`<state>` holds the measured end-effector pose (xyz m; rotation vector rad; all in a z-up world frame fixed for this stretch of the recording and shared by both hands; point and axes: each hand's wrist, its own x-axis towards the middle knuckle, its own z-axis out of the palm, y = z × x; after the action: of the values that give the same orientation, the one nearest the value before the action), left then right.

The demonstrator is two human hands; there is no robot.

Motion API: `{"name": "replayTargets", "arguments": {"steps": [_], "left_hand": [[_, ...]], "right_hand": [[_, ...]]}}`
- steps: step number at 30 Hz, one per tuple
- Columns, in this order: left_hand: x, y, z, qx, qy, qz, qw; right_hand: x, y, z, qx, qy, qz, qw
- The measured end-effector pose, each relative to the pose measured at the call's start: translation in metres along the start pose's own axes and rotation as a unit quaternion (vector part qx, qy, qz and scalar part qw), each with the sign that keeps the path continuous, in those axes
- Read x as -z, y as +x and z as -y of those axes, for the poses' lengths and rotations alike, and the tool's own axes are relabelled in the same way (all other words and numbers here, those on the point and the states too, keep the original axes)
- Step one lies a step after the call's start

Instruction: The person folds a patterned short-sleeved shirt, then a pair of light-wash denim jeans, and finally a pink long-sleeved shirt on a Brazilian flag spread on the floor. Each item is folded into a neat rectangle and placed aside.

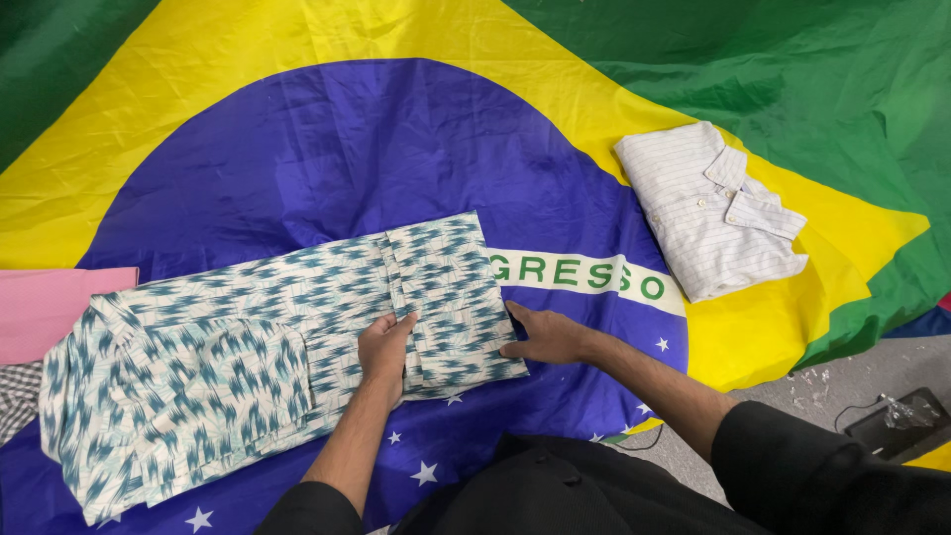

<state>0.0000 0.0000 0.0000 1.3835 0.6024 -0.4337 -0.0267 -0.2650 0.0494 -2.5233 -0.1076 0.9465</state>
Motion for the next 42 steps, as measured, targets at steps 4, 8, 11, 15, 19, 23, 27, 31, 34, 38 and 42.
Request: {"name": "replayTargets", "arguments": {"steps": [4, 8, 11, 15, 19, 23, 27, 31, 34, 38, 42], "left_hand": [[0.011, 0.008, 0.002, 0.031, -0.009, 0.039, 0.999], [0.023, 0.013, 0.004, 0.049, -0.002, 0.073, 0.996], [0.025, 0.015, 0.004, 0.072, -0.019, 0.077, 0.994], [0.024, 0.016, 0.004, 0.094, -0.021, 0.064, 0.993], [0.025, 0.015, 0.004, 0.084, -0.019, 0.070, 0.994], [0.026, 0.013, 0.001, 0.092, -0.007, 0.063, 0.994], [0.026, 0.012, 0.000, 0.096, -0.018, 0.067, 0.993], [0.022, 0.016, 0.007, 0.060, -0.009, 0.048, 0.997], [0.017, 0.017, 0.015, 0.035, -0.008, 0.018, 0.999], [0.010, 0.017, 0.016, -0.019, 0.038, 0.003, 0.999], [0.017, 0.013, 0.000, -0.096, 0.223, -0.023, 0.970]], "right_hand": [[0.002, -0.002, 0.004, 0.003, 0.003, 0.004, 1.000], [0.002, -0.004, 0.006, 0.003, -0.001, 0.008, 1.000], [0.003, -0.005, 0.006, 0.005, -0.004, 0.010, 1.000], [0.003, -0.004, 0.005, 0.006, 0.003, 0.013, 1.000], [0.002, -0.005, 0.006, 0.009, -0.002, 0.010, 1.000], [0.003, -0.007, 0.007, 0.013, -0.002, 0.008, 1.000], [0.004, -0.007, 0.010, -0.010, -0.006, 0.023, 1.000], [0.006, -0.006, 0.010, 0.000, -0.004, 0.020, 1.000], [0.004, -0.006, 0.009, -0.001, -0.010, 0.015, 1.000], [0.002, -0.005, 0.003, 0.000, -0.014, 0.006, 1.000], [0.005, -0.003, -0.002, 0.027, -0.002, -0.028, 0.999]]}}
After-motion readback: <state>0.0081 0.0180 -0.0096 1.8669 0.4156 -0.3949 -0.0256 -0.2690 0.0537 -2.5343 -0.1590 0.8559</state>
